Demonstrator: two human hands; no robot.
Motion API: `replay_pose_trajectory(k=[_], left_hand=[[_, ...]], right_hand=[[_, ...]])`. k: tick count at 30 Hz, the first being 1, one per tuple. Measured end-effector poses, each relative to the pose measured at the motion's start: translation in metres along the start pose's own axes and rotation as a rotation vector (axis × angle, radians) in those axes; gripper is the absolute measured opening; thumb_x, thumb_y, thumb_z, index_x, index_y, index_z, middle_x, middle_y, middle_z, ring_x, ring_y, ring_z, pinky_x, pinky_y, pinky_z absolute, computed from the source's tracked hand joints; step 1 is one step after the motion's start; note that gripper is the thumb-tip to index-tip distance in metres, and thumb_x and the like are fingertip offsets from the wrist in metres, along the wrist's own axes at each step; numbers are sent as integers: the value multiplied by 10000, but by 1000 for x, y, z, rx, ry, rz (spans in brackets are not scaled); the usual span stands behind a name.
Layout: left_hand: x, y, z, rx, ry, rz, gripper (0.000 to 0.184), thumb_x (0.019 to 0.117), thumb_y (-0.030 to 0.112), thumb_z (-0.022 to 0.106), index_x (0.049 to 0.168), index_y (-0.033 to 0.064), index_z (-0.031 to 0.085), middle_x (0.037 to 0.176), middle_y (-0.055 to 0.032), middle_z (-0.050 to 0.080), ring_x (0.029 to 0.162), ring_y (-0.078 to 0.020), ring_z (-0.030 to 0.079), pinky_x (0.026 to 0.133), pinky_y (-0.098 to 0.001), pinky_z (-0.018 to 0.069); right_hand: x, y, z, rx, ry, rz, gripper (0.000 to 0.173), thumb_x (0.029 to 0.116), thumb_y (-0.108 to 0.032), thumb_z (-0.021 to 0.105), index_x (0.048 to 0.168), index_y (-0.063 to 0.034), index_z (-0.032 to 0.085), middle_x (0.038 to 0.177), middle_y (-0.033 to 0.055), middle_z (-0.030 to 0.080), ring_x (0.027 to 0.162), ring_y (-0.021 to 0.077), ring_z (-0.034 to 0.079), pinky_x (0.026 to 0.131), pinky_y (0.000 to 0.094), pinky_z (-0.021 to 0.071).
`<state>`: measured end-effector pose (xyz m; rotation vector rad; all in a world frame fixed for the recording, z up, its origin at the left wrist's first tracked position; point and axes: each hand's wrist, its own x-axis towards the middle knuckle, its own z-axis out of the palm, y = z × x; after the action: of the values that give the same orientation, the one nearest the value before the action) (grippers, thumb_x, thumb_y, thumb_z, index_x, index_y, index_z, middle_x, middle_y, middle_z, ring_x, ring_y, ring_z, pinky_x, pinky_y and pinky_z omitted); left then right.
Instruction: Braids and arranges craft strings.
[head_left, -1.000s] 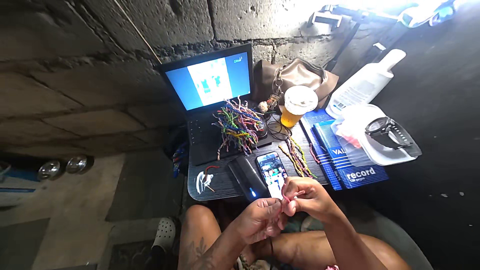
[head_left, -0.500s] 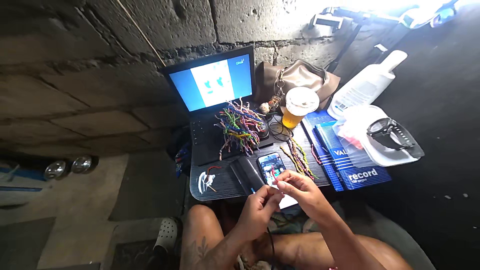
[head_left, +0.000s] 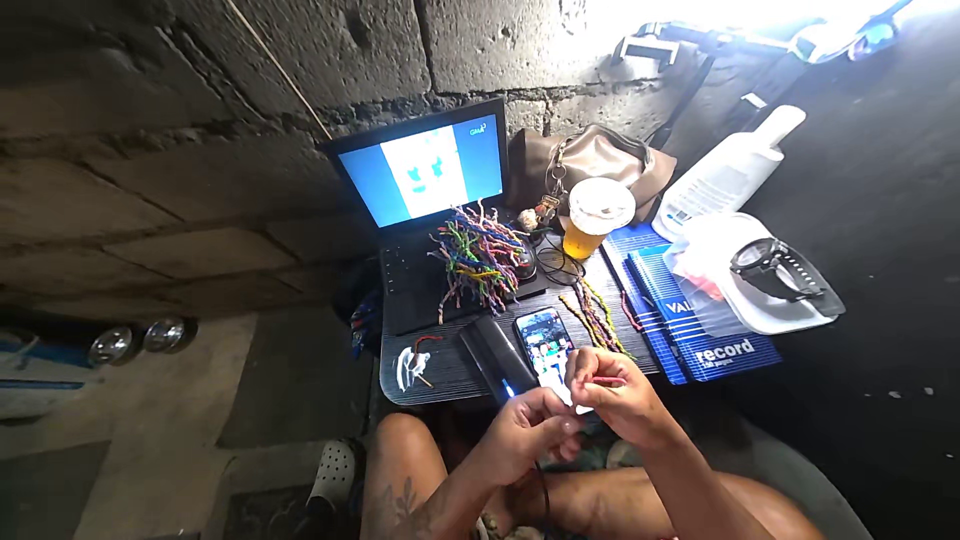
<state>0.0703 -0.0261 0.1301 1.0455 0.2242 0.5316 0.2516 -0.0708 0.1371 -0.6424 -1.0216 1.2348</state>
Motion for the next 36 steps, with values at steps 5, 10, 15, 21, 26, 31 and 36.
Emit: replay_pose_trajectory(k=[5,10,15,21,26,31,36], left_hand=[[5,-3,2,920,333,319,179,1002,122,597,985,-43,664,834,-78,649,737,-27,619,716,-148,527],[3,11,0,59,93,-119,140,1060,204,481,1035,158,610,683,139,561,548,71,469,504,-97,378],[1,8,-11,-521,-217,-333,176,1046,301,554,1013,187,683,661,136,569,511,71,497,470,-82,398],[3,4,-8,-481,-181,-354,129,1025,282,602,1042,178,677,742,94,642,489,74,489,437,-74,386],[5,-2,0,-29,115,-42,62,968,112,665,971,174,671,947,56,731,758,0,686,621,-157,552],[8,-11,1,872,396,375,145,931,120,698,887,-16,671,841,-58,577,774,-16,566,713,-114,485],[6,6,2,189,165,-136,112,1039,143,506,1029,115,614,822,103,635,586,65,503,522,-103,414]], right_hand=[[4,4,9,-233,316,77,140,887,-149,742,795,-187,644,773,-106,638,692,-19,602,662,161,523],[3,-1,-9,-35,-52,124,177,950,-256,720,1117,-198,710,978,-103,697,844,-16,639,772,176,545],[2,-4,-17,60,-278,55,159,980,-248,686,1110,-182,749,1009,-79,738,881,0,686,790,183,575],[0,1,-13,-22,-115,-17,127,971,-318,689,1005,-219,761,957,-108,744,799,-24,686,710,158,579],[2,6,-1,-234,171,-53,109,959,-276,703,893,-204,753,844,-132,705,745,-47,639,702,146,548],[4,12,7,-510,383,-17,162,964,-234,669,838,-134,688,749,-119,647,676,-43,600,647,142,513],[3,-2,-7,-171,88,128,190,966,-253,687,1114,-148,746,911,-103,719,794,-11,653,764,185,560]])
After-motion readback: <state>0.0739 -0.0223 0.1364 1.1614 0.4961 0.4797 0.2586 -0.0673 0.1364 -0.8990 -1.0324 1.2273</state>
